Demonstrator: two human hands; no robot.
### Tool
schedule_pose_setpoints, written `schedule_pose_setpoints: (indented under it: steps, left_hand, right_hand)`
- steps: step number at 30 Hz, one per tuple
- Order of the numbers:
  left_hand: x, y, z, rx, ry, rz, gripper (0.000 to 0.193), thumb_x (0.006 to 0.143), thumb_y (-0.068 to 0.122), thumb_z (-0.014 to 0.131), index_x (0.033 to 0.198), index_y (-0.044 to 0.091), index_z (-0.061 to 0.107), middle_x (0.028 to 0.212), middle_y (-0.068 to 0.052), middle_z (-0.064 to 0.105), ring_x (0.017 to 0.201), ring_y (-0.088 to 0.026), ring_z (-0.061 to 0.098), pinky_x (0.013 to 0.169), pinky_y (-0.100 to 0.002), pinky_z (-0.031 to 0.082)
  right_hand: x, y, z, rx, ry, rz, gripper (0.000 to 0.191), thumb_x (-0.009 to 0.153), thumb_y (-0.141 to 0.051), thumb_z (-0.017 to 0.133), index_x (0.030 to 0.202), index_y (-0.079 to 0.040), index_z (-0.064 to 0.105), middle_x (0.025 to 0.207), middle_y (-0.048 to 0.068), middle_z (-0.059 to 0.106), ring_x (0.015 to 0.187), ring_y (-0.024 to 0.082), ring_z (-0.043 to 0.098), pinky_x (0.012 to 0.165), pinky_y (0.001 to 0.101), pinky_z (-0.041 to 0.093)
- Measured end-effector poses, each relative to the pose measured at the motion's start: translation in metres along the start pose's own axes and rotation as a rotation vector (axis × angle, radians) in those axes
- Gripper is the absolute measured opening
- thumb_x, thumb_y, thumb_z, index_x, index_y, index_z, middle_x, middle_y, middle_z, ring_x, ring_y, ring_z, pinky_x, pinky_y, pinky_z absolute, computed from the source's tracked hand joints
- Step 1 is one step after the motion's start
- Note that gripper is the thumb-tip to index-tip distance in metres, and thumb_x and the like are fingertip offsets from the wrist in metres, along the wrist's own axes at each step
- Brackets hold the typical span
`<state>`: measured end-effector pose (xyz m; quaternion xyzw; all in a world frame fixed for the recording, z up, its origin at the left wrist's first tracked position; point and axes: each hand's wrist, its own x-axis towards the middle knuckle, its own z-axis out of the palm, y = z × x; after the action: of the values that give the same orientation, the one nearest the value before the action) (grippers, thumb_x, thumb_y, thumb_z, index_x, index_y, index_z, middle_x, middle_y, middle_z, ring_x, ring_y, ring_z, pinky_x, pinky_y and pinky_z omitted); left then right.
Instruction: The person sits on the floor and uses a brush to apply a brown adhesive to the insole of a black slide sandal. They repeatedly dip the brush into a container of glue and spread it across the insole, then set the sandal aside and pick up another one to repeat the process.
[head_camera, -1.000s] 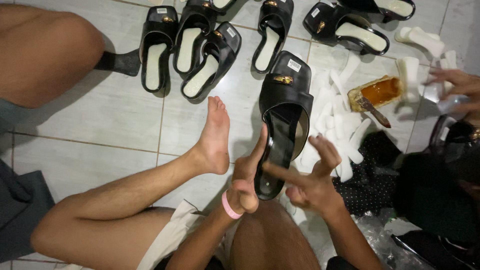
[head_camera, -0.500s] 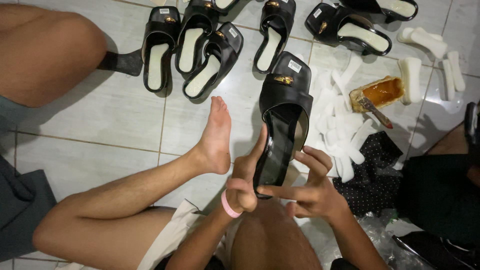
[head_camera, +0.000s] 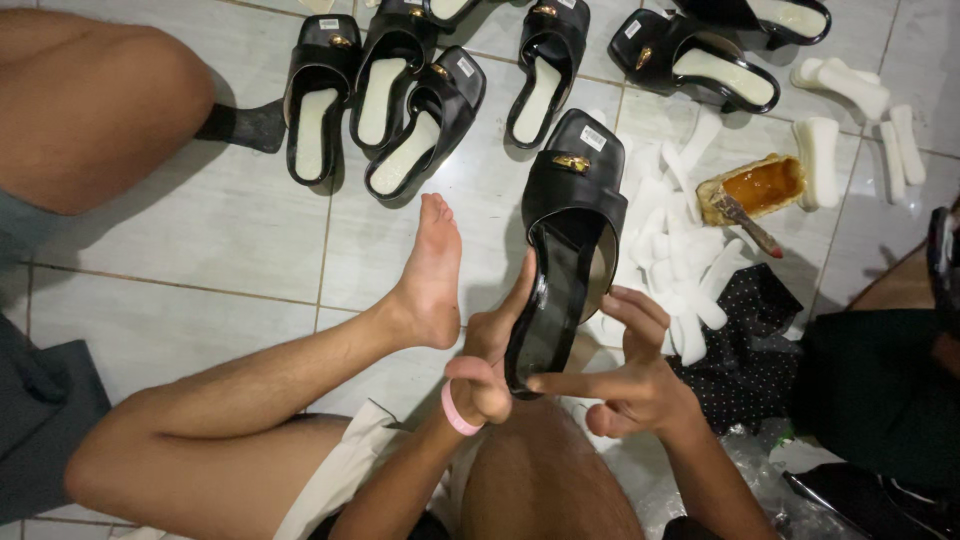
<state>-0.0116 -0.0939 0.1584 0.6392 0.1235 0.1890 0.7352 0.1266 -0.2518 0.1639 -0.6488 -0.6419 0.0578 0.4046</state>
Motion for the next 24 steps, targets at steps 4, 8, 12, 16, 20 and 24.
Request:
schedule_pose_setpoints:
  steps: [4,8,12,16,20,24]
  left_hand:
    - [0.0,-0.002,-0.001,0.006,0.003,0.048,0.134,0.079,0.093,-0.01,0.164,-0.007,0.016,0.131,-0.023,0.072,0.105,-0.027,0.074,0.09,-0.032,0.058]
    - [0.001,-0.001,-0.002,-0.025,-0.004,0.07,0.131,0.08,0.091,-0.008,0.164,-0.007,0.016,0.141,-0.025,0.067,0.115,-0.03,0.073,0.097,-0.034,0.057]
    - [0.0,-0.004,-0.003,-0.095,-0.006,0.048,0.13,0.082,0.091,-0.006,0.165,-0.006,0.017,0.142,-0.024,0.066,0.116,-0.03,0.07,0.1,-0.035,0.055]
    - [-0.001,-0.008,-0.004,-0.048,-0.035,0.005,0.136,0.075,0.093,-0.009,0.164,-0.006,0.017,0.134,-0.02,0.071,0.108,-0.024,0.073,0.092,-0.031,0.058]
    - [-0.005,-0.011,-0.009,-0.202,-0.066,-0.071,0.144,0.068,0.098,0.0,0.165,-0.007,0.016,0.131,-0.023,0.07,0.105,-0.024,0.07,0.091,-0.032,0.057]
    - [-0.012,-0.022,-0.034,-0.338,-0.066,-0.142,0.145,0.072,0.1,0.012,0.154,-0.017,0.032,0.155,-0.027,0.05,0.143,-0.029,0.052,0.124,-0.036,0.038]
  right_hand:
    - [0.001,0.0,0.002,-0.052,-0.004,-0.011,0.054,0.104,-0.066,0.036,0.111,-0.04,0.084,0.148,0.008,0.034,0.145,0.024,0.024,0.125,0.044,0.028]
    - [0.003,-0.003,0.0,-0.017,-0.036,-0.019,0.046,0.105,-0.068,0.044,0.11,-0.042,0.081,0.149,0.009,0.034,0.146,0.025,0.025,0.123,0.0442,0.03]
    - [0.005,-0.004,-0.005,-0.061,-0.01,-0.054,0.045,0.103,-0.062,0.041,0.113,-0.043,0.081,0.149,0.008,0.036,0.145,0.025,0.027,0.122,0.0447,0.031]
    - [0.004,-0.004,-0.002,-0.06,-0.037,-0.017,0.037,0.106,-0.06,0.05,0.11,-0.042,0.081,0.149,0.011,0.036,0.145,0.028,0.027,0.12,0.0445,0.031]
    - [-0.008,0.006,0.001,-0.007,-0.016,-0.047,0.045,0.107,-0.058,0.043,0.111,-0.036,0.081,0.154,0.011,0.033,0.145,0.028,0.027,0.122,0.0447,0.029]
    - [-0.033,0.029,0.01,-0.102,0.281,0.177,0.047,0.108,-0.05,0.038,0.133,-0.024,0.069,0.162,0.013,0.027,0.151,0.029,0.027,0.127,0.0422,0.026]
